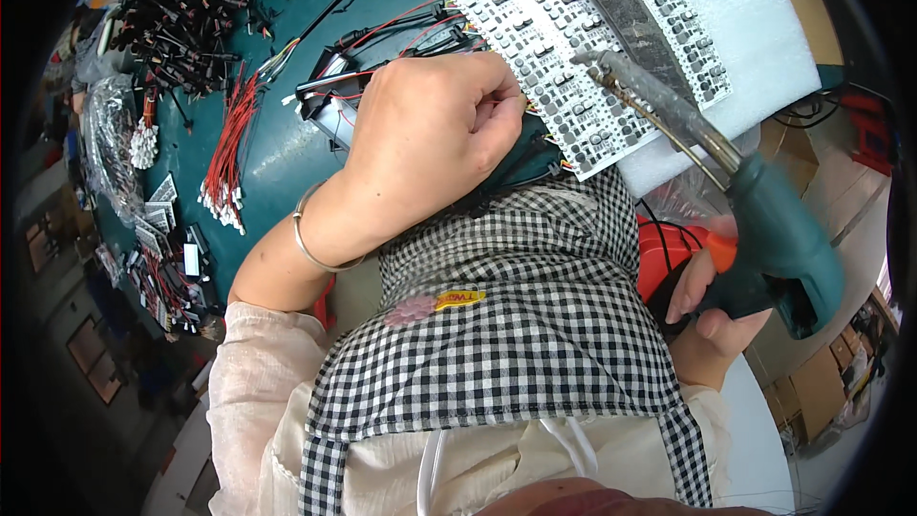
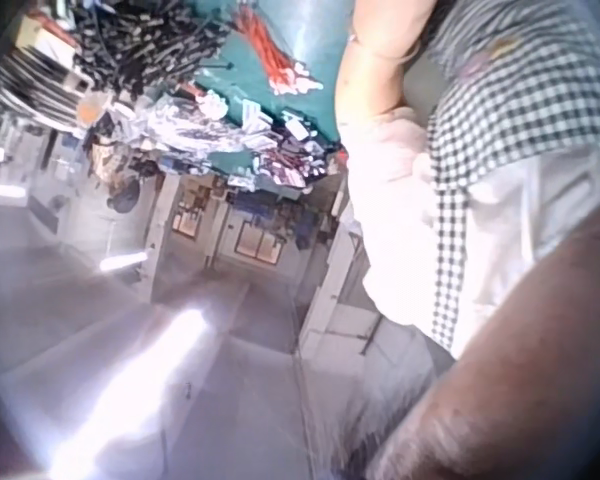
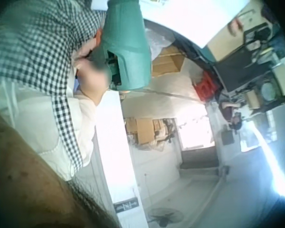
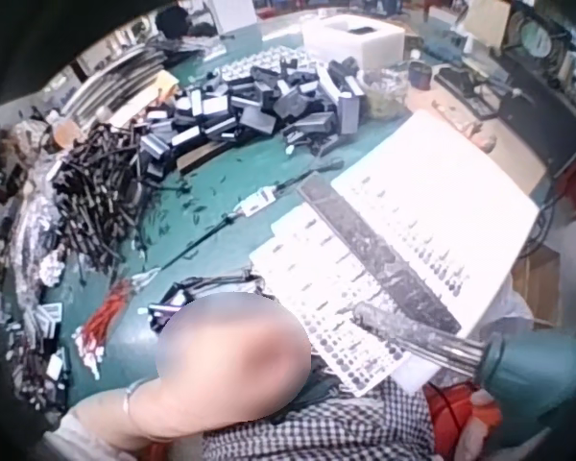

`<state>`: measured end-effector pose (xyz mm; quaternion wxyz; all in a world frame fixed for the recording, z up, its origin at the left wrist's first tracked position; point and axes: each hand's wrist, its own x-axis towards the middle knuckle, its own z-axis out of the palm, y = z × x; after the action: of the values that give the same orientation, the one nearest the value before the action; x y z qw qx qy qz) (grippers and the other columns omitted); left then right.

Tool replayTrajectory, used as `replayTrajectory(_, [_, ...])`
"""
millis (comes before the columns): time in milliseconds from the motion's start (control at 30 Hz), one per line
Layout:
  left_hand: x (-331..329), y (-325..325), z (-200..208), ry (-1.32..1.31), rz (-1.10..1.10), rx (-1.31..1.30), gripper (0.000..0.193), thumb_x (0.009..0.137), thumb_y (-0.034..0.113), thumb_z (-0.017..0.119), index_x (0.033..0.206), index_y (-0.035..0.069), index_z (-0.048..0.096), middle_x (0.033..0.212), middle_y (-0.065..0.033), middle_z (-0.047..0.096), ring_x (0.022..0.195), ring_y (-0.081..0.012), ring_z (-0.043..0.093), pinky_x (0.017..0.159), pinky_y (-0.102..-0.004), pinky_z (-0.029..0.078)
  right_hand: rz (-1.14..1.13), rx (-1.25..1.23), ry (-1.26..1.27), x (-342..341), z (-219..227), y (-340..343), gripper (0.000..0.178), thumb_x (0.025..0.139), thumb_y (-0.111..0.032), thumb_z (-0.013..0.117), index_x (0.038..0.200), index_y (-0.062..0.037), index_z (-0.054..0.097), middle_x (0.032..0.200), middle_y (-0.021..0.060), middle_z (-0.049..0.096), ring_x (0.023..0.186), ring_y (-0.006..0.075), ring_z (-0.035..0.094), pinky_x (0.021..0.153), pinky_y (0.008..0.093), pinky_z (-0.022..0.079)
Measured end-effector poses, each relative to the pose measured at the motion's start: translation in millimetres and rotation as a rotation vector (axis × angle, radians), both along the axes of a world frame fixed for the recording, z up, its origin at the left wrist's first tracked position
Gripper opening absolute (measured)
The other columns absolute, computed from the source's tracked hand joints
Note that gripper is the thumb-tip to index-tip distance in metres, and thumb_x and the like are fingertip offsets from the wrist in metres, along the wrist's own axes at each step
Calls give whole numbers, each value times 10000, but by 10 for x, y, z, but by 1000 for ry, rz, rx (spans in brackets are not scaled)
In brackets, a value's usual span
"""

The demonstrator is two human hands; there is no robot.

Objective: The person solders red and black wires to a white circuit board using a soldering iron. They repeatedly pick up wires, apply solder to the board's contact points, and place the finished assemblies on the workbench. The person also uses a small handheld device to assist with the soldering process.

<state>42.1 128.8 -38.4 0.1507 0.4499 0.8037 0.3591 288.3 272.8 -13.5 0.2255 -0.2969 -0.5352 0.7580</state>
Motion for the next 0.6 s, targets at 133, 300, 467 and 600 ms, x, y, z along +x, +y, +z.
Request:
replayTrajectory(133, [1, 35, 0, 62, -2, -13, 44, 755, 62, 676, 749, 26, 652, 529, -39, 542, 436, -90, 479, 439, -237, 382, 22, -78, -28, 100, 6, 8, 892, 638, -298, 881, 1199, 187, 386, 742, 135, 548, 443, 127, 467, 333, 232, 418])
replayTrajectory(300, [-16, 49, -26, 78, 0, 25, 35, 744, 54, 663, 732, 30, 641, 496, -29, 482, 419, -86, 428, 426, -245, 354, -43, -83, -45, 87, 21, -55, 853, 641, -283, 876, 1154, 201, 396, 871, 174, 540, 448, 123, 455, 316, 230, 407])
replayTrajectory(467, [-13, 58, -21, 122, 24, 9, 42, 736, 61, 666, 722, 32, 639, 481, -18, 434, 412, -81, 370, 414, -252, 314, -26, -104, -50, 90, 12, -51, 811, 649, -256, 869, 1142, 193, 406, 879, 172, 537, 454, 130, 460, 320, 236, 414])
replayTrajectory(600, [-20, 57, -19, 121, 17, 17, 42, 732, 64, 669, 722, 32, 644, 469, -18, 414, 407, -80, 354, 409, -255, 298, 3, -129, -37, 72, 6, -45, 784, 653, -235, 867, 1136, 183, 412, 888, 170, 531, 467, 137, 468, 324, 243, 419])
